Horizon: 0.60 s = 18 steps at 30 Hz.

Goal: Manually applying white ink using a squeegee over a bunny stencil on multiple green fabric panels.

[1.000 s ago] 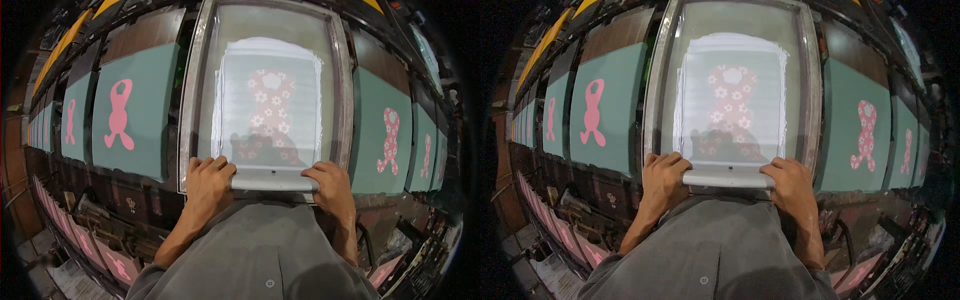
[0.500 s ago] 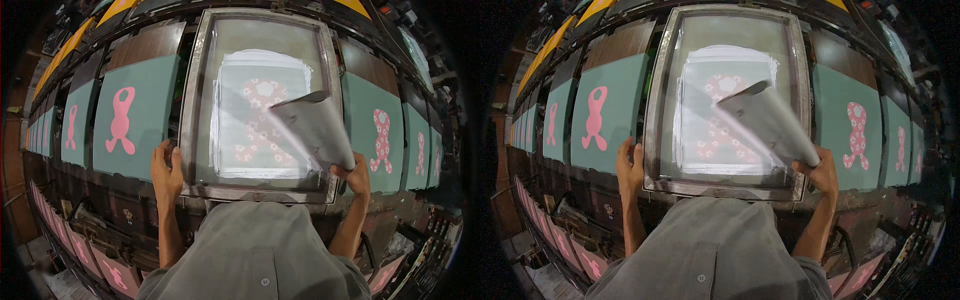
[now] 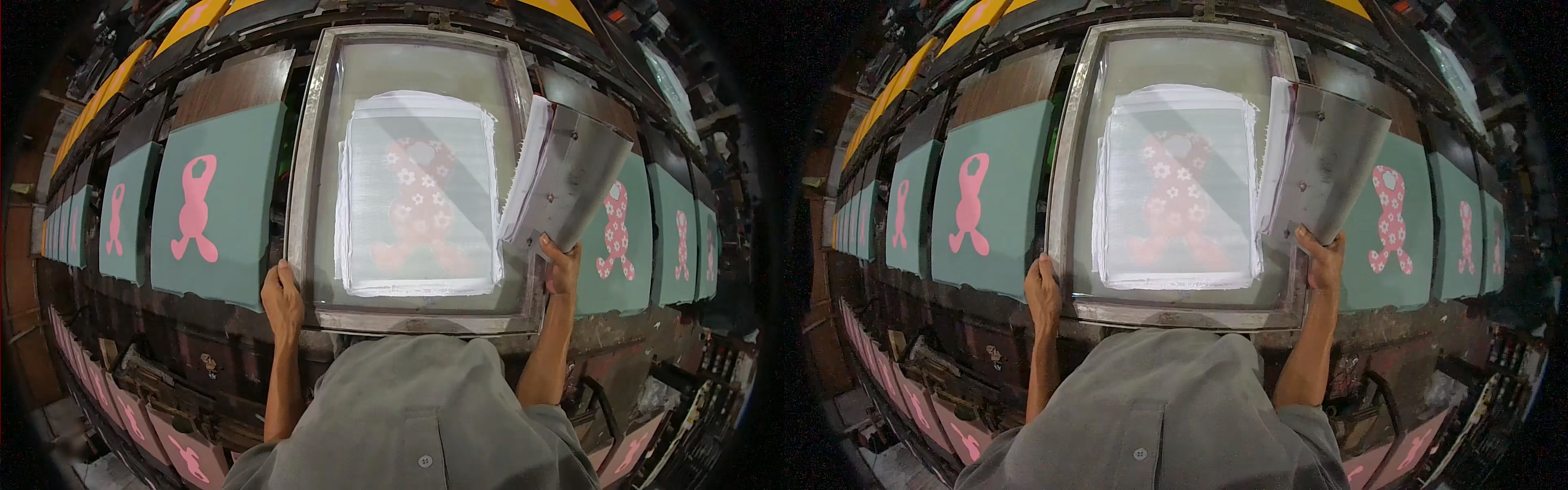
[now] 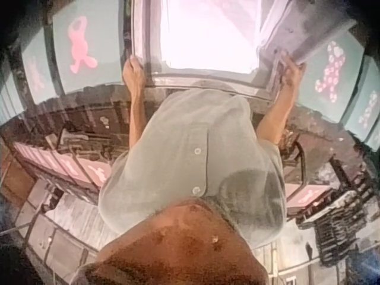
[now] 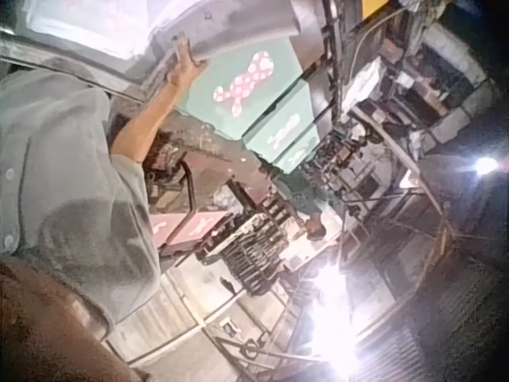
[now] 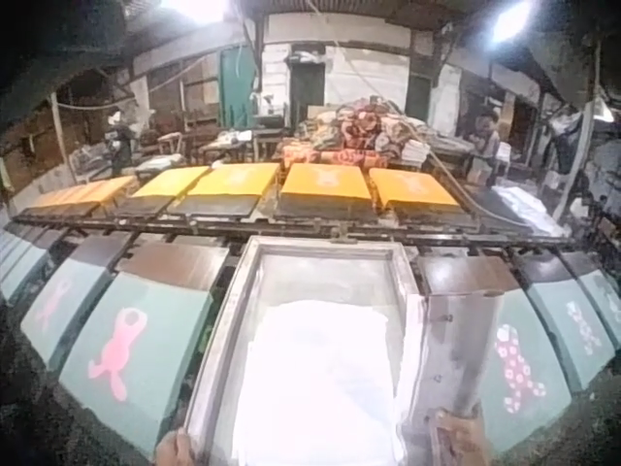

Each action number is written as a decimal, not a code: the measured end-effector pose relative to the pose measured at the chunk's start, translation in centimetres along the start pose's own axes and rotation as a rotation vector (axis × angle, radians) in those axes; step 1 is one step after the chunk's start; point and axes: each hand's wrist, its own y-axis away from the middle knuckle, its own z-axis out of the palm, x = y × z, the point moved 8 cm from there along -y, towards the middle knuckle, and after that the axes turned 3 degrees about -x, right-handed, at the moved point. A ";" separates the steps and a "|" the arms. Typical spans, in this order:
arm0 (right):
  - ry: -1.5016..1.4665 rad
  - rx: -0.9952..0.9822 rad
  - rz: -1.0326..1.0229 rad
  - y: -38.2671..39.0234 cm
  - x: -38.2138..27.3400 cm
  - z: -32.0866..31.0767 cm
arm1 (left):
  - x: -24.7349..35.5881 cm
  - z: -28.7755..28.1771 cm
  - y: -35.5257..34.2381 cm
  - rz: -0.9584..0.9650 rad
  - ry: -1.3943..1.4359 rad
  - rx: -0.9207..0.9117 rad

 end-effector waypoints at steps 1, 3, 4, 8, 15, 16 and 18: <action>0.008 -0.009 0.026 0.0 -0.1 0.2 | 0.3 -0.1 0.1 0.010 -0.016 -0.002; 0.013 -0.017 0.050 0.1 0.1 0.3 | 0.3 -0.1 0.2 0.024 -0.034 -0.003; 0.015 -0.022 0.050 -0.1 0.1 0.4 | 0.2 -0.1 0.1 0.027 -0.036 0.006; 0.035 -0.041 0.015 0.1 -1.1 1.0 | 0.3 -0.2 0.2 0.012 -0.025 0.036; 0.021 -0.118 -0.008 0.6 -2.8 2.0 | 0.9 -1.5 0.5 -0.007 0.004 0.006; 0.014 -0.118 -0.046 1.4 -3.7 2.6 | 1.1 -2.1 0.6 0.004 -0.015 0.009; 0.005 -0.118 -0.088 2.1 -4.8 3.4 | 1.3 -3.2 0.6 0.019 -0.032 0.014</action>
